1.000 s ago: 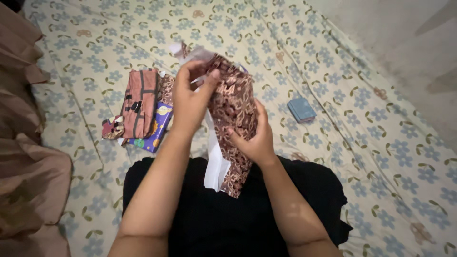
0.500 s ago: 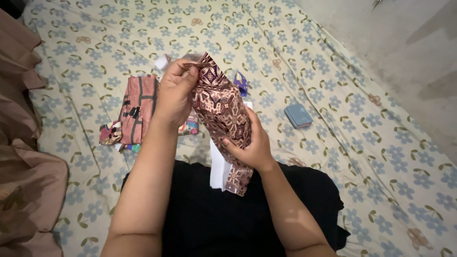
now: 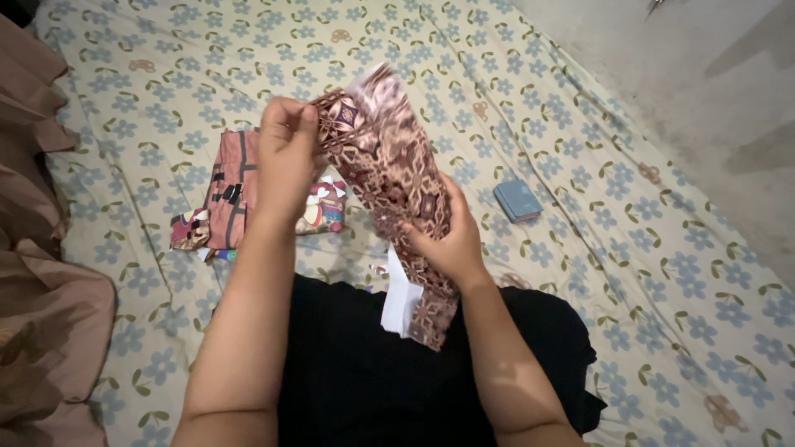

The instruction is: The person sits on a bed and opens two wrapped parcels. They first unwrap a patterned parcel to reveal a white box, then unwrap a purple space-themed parcel to reveal a smaller white box. The wrapping paper is removed and set aside.

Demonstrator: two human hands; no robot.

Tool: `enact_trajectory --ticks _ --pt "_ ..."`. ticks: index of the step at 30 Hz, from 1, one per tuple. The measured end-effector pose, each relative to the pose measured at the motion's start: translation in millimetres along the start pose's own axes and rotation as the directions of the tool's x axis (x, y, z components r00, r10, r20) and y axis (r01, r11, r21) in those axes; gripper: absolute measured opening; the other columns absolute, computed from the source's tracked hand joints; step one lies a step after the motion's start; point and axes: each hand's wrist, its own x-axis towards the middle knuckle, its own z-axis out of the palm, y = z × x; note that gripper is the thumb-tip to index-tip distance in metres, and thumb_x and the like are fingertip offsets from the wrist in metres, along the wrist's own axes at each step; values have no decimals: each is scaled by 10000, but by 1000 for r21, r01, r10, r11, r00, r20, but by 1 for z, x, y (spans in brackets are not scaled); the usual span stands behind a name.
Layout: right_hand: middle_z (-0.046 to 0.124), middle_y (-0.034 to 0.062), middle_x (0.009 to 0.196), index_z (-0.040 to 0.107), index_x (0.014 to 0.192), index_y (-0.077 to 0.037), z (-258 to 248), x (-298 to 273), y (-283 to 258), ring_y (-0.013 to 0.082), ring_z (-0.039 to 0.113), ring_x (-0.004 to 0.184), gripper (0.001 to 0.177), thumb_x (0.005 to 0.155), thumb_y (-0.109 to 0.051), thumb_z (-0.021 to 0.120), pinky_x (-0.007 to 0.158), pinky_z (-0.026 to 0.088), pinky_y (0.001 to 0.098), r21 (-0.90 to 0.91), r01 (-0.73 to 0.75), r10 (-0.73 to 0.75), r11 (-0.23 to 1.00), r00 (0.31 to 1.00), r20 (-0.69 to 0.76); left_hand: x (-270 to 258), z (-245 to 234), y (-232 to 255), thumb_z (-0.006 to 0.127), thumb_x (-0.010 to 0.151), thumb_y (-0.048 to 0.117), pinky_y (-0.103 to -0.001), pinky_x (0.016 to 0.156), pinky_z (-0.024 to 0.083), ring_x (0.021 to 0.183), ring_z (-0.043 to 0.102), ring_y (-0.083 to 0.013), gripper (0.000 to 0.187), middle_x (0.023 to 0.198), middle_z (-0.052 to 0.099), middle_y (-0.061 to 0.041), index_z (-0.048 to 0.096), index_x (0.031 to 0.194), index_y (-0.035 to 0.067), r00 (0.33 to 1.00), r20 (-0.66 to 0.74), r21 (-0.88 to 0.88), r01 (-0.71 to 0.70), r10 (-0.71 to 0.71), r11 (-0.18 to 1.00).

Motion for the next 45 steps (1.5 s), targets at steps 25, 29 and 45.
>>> enact_trajectory --ticks 25,29,45 --pt "665 191 1258 531 1428 36 3 6 154 295 671 1082 681 1025 -513 540 937 561 432 851 -505 320 147 838 442 -80 -89 -131 526 973 270 -421 1006 522 1148 669 -307 529 1296 673 -185 542 1394 -49 739 229 -579 627 -634 521" --pt "630 217 1314 499 1466 42 16 -1 178 325 643 1140 760 1027 -578 512 968 550 460 878 -461 257 129 871 419 -84 -87 -110 520 989 226 -420 1029 506 1186 651 -290 505 1328 655 -162 510 1437 -9 817 243 -570 556 -522 605" --pt "615 272 1289 466 1471 104 73 -14 233 369 637 1119 665 959 -243 710 928 540 469 509 -785 523 353 617 588 -85 -106 -118 569 932 201 -419 1026 480 1149 632 -300 498 1279 674 -136 583 1401 34 729 -36 -564 550 -683 616"
